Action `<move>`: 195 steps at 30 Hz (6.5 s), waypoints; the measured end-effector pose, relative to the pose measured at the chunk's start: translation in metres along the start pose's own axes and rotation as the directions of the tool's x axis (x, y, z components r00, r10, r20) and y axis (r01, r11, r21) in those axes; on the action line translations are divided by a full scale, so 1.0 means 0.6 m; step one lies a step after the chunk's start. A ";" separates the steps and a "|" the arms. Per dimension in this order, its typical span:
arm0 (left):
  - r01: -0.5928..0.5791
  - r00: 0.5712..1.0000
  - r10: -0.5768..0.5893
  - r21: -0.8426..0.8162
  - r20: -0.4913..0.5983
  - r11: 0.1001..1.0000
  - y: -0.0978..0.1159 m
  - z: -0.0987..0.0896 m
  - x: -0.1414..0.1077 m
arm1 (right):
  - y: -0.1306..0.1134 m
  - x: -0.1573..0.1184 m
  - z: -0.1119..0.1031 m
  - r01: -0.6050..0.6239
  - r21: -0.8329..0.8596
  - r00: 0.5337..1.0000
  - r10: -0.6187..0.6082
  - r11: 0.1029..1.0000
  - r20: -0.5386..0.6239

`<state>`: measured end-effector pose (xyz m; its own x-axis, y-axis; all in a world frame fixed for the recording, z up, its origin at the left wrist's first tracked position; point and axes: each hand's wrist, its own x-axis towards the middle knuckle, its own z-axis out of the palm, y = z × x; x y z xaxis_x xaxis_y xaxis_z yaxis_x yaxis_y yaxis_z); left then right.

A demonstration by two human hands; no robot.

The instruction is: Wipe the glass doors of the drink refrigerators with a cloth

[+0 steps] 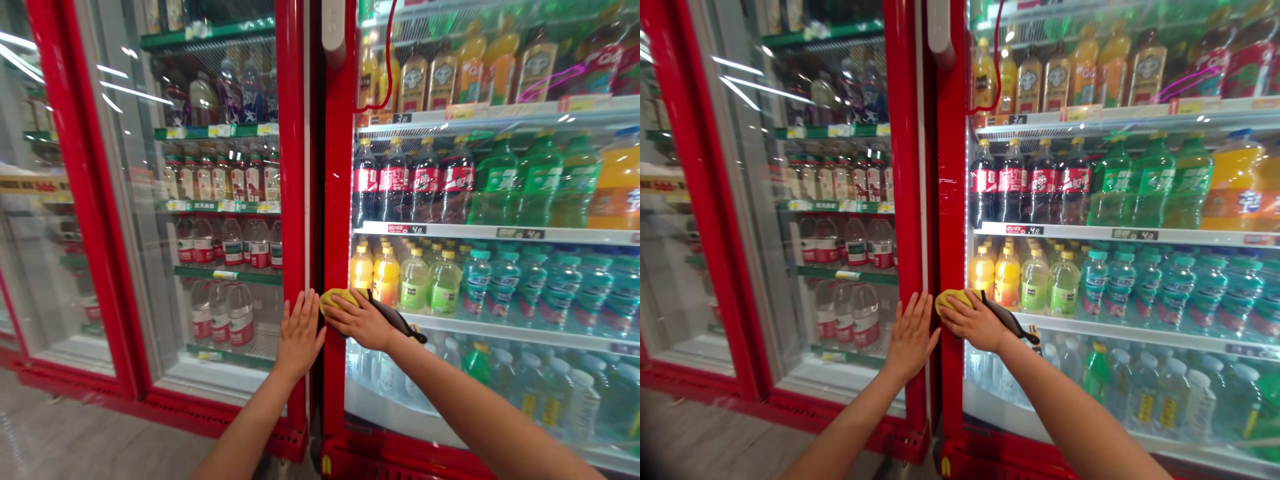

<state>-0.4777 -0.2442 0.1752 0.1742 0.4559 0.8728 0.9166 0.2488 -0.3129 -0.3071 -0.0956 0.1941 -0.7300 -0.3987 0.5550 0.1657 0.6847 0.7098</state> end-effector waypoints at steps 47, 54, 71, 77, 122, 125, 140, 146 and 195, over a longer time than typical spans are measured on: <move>0.032 0.998 -0.036 -0.061 -0.056 0.998 0.071 0.017 0.124 | 0.152 0.028 -0.113 -0.461 -0.122 0.887 0.449 0.879 -0.110; -0.026 0.995 0.018 -0.079 -0.101 0.997 0.087 0.026 0.134 | 0.168 -0.054 -0.143 -0.649 -0.177 0.756 0.601 0.740 -0.259; 0.016 0.981 -0.066 -0.267 -0.182 0.964 0.153 0.058 0.199 | 0.255 -0.101 -0.200 -0.712 -0.280 0.702 0.644 0.644 -0.305; -0.043 0.974 -0.039 -0.353 -0.221 0.935 0.194 0.078 0.212 | 0.205 -0.249 -0.185 -0.831 -0.292 0.555 0.684 0.473 -0.473; -0.220 0.974 0.214 -0.083 -0.071 0.972 0.470 0.019 0.329 | 0.220 -0.494 -0.266 -0.772 -0.195 0.631 0.696 0.605 -0.342; -0.222 0.975 0.219 -0.085 -0.047 0.971 0.488 0.021 0.328 | 0.180 -0.509 -0.245 -0.759 -0.175 0.647 0.694 0.628 -0.316; -0.243 0.969 0.247 -0.122 0.015 0.962 0.540 -0.006 0.354 | 0.374 -0.509 -0.362 -0.753 -0.231 0.655 0.672 0.616 -0.345; -0.282 0.959 0.283 -0.118 -0.009 0.952 0.582 -0.014 0.369 | 0.269 -0.628 -0.333 -0.861 -0.159 0.506 0.782 0.483 -0.365; -0.545 0.838 0.506 -0.317 -0.204 0.776 0.841 0.032 0.488 | 0.327 -0.809 -0.387 -0.969 -0.192 0.222 0.898 0.158 -0.381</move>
<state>0.0291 0.0313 0.2660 0.6831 0.3333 0.6499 0.7302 -0.3268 -0.6000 0.2338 0.0906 0.1650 0.2396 0.2935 0.9254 0.8604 0.3774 -0.3425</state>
